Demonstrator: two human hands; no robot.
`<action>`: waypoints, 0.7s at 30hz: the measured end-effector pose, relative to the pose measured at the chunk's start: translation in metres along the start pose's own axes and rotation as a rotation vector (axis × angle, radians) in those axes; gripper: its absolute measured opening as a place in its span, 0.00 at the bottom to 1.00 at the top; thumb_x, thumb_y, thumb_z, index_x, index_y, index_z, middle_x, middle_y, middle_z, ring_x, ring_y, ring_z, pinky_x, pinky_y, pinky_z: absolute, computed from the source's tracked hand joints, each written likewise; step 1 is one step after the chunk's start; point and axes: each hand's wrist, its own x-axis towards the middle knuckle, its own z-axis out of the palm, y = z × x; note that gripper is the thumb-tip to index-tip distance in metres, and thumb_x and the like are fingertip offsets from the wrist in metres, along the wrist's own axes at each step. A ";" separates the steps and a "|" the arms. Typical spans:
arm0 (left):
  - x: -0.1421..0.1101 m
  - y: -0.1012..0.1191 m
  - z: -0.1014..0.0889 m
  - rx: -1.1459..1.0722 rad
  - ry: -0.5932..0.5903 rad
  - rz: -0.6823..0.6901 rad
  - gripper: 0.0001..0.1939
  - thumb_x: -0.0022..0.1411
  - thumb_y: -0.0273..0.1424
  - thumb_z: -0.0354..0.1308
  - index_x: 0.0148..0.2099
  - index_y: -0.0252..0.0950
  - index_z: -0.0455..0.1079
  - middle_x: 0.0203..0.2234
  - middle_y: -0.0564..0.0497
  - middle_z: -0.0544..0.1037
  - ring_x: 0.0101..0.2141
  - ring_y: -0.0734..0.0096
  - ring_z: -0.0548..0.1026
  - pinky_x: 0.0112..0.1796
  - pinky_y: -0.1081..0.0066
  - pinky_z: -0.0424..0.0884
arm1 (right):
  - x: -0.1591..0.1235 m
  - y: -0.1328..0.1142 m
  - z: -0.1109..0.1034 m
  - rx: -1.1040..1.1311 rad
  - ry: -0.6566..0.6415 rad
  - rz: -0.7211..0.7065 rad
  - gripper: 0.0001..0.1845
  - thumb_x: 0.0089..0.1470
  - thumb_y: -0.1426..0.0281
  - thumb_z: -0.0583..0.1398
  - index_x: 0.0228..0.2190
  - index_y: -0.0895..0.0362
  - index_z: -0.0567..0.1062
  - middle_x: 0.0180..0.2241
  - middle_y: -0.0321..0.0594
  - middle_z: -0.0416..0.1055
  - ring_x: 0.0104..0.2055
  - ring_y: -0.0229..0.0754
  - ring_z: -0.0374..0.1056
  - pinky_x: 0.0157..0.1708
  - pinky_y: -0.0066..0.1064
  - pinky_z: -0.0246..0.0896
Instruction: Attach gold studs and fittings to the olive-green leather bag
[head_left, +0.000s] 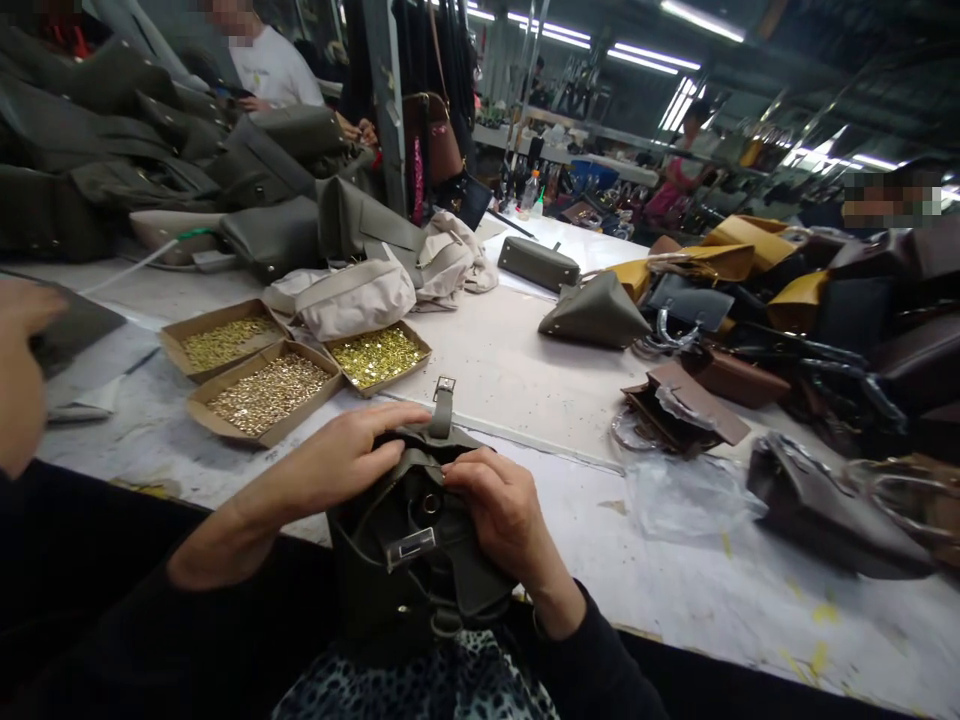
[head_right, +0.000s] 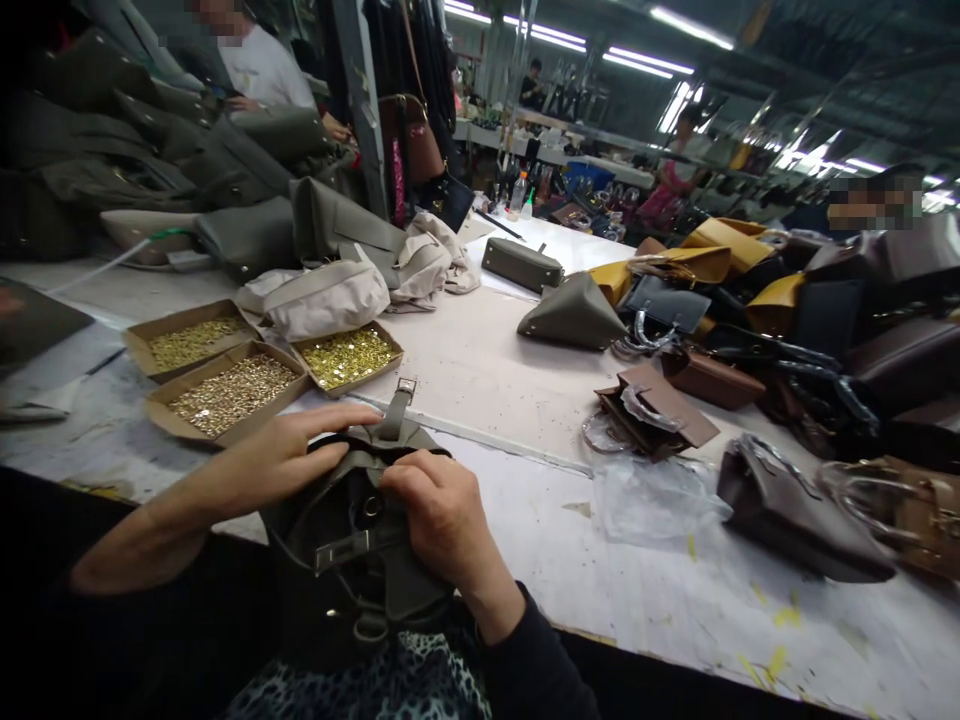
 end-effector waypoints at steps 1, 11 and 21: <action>0.005 0.000 -0.004 -0.001 -0.044 0.016 0.24 0.62 0.30 0.53 0.57 0.40 0.79 0.54 0.50 0.82 0.55 0.59 0.80 0.61 0.62 0.72 | -0.001 -0.001 -0.001 0.005 -0.018 -0.022 0.12 0.68 0.77 0.55 0.44 0.51 0.76 0.42 0.42 0.77 0.42 0.43 0.73 0.42 0.35 0.66; 0.039 0.016 0.015 0.337 -0.173 0.001 0.14 0.54 0.23 0.59 0.42 0.40 0.79 0.38 0.47 0.85 0.38 0.57 0.83 0.38 0.68 0.73 | 0.003 -0.002 -0.001 -0.198 -0.241 -0.123 0.11 0.67 0.78 0.54 0.41 0.53 0.75 0.36 0.39 0.76 0.37 0.43 0.70 0.39 0.34 0.62; 0.035 0.014 0.041 0.741 0.022 0.079 0.10 0.66 0.37 0.61 0.36 0.35 0.74 0.30 0.44 0.81 0.27 0.61 0.78 0.25 0.69 0.59 | 0.004 0.001 0.007 -0.273 -0.254 -0.124 0.10 0.66 0.79 0.57 0.41 0.53 0.74 0.36 0.38 0.76 0.38 0.43 0.70 0.40 0.33 0.63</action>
